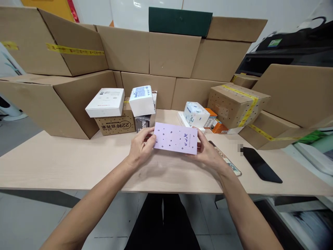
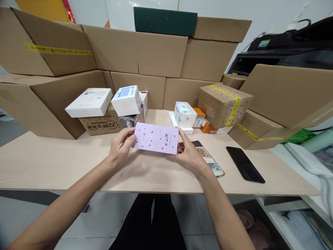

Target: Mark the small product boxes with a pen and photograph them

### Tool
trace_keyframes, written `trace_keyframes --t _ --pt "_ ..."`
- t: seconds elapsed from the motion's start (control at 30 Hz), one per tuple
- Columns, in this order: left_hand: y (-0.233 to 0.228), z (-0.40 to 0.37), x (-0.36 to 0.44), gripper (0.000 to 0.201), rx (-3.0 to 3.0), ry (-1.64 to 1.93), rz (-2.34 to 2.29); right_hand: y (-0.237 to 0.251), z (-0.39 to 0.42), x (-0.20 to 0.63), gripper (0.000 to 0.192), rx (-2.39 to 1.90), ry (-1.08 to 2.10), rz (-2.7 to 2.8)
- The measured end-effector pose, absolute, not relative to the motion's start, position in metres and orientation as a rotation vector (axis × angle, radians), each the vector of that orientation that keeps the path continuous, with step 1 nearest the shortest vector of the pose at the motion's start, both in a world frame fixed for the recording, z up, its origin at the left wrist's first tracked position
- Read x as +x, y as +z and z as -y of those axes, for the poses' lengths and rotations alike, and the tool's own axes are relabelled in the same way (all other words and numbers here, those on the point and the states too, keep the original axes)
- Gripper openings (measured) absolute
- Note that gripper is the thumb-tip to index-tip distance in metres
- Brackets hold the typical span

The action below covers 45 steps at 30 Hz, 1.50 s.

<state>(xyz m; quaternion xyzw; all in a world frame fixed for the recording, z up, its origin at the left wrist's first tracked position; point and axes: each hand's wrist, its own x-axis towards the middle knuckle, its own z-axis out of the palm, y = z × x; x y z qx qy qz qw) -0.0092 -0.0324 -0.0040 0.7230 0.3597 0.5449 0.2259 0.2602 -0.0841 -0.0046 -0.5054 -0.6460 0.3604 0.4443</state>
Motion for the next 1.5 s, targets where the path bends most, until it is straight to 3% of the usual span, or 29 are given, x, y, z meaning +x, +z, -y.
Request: trace_keyframes --t 0.07,0.47,0.57,0.77,0.9,1.03,1.2,1.33,1.5 --pt "-0.005 0.035 -0.010 0.023 1.981 1.562 -1.060 -0.007 0.086 0.262 0.112 -1.220 1.023 1.583" --pt "-0.009 0.044 -0.018 0.047 2.201 1.436 -1.006 -0.005 0.098 0.280 0.101 -0.872 1.480 1.576" --pt "-0.011 0.048 -0.016 0.054 2.191 1.325 -1.015 -0.007 0.096 0.281 0.093 -0.957 1.413 1.571" --pt "-0.010 0.048 -0.013 0.059 2.115 1.184 -1.162 -0.016 0.090 0.284 0.100 -1.088 1.314 1.521" --pt "-0.008 0.045 -0.013 0.059 2.041 1.047 -1.277 -0.017 0.088 0.282 0.084 -1.087 1.346 1.408" --pt "-0.008 0.045 -0.013 0.054 2.194 1.213 -1.183 -0.014 0.088 0.278 0.066 -1.076 1.229 1.371" --pt "-0.010 0.043 -0.016 0.040 2.566 1.529 -1.006 -0.011 0.087 0.274 0.068 -0.991 1.051 1.411" --pt "-0.011 0.039 -0.021 0.033 2.844 1.578 -0.793 -0.009 0.088 0.273 0.064 -0.943 0.996 1.379" --pt "-0.010 0.039 -0.022 0.032 2.922 1.565 -0.677 -0.006 0.090 0.269 0.046 -0.947 1.046 1.318"
